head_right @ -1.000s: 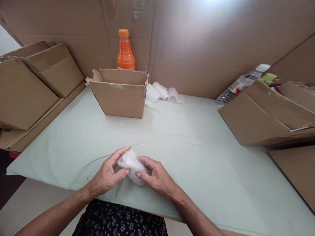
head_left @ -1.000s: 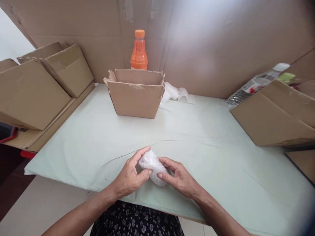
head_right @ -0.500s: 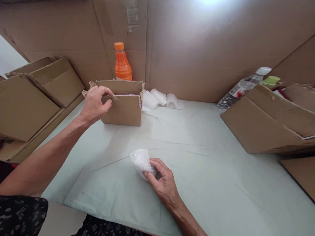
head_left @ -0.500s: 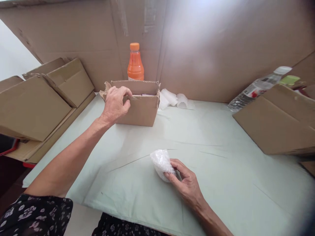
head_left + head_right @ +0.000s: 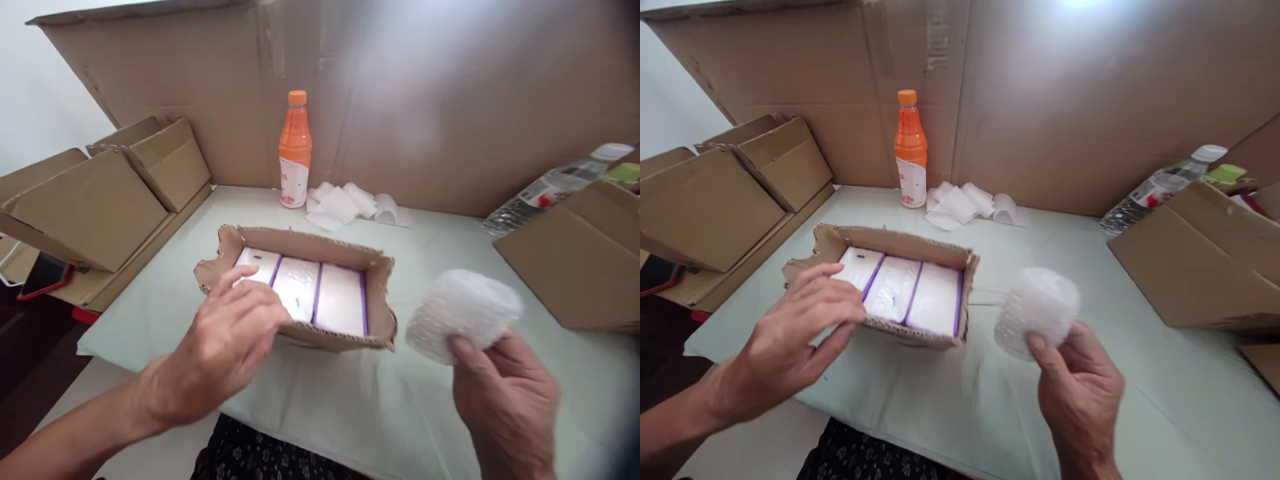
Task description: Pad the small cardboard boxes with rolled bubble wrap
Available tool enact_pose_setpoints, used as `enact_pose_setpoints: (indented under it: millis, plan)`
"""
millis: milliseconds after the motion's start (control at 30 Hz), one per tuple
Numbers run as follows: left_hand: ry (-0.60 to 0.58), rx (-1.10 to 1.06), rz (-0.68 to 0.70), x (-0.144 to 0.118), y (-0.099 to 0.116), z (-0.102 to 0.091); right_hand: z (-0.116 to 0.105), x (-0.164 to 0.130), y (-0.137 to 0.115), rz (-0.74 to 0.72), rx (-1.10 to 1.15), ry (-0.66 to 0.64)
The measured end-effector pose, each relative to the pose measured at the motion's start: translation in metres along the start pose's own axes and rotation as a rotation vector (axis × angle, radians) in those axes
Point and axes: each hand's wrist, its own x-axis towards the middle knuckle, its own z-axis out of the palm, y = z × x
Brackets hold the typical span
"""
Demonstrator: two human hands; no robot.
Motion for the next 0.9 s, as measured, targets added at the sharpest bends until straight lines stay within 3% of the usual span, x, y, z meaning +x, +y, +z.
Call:
enact_pose_setpoints:
  millis: [100, 233, 400, 500, 600, 700, 800, 900]
  plan:
    - [0.024, 0.001, -0.014, -0.015, 0.011, -0.006, 0.003, 0.000, -0.033, -0.061, -0.010, 0.030]
    - [0.129, 0.030, -0.047, -0.025, 0.004, -0.008, 0.013, -0.002, -0.064, -0.180, -0.085, 0.017]
    - [0.130, 0.066, -0.001, -0.029, -0.003, -0.009, 0.029, -0.008, -0.092, -0.216, -0.219, -0.054]
    - [0.130, 0.142, 0.020, -0.025, 0.001, -0.005, 0.047, -0.004, -0.113, -0.441, -0.405, -0.226]
    - [0.132, 0.174, 0.053, -0.016, 0.012, 0.003, 0.072, 0.011, -0.131, -0.695, -0.616, -0.554]
    - [0.107, 0.115, 0.083, -0.007, 0.022, 0.003, 0.095, 0.026, -0.142, -0.746, -0.747, -0.801]
    - [0.005, -0.086, -0.119, -0.001, 0.021, -0.017, 0.107, 0.029, -0.146, -0.774, -0.843, -0.860]
    - [-0.051, -0.375, -0.461, 0.009, 0.006, -0.039, 0.115, 0.019, -0.145, -0.876, -0.870, -0.769]
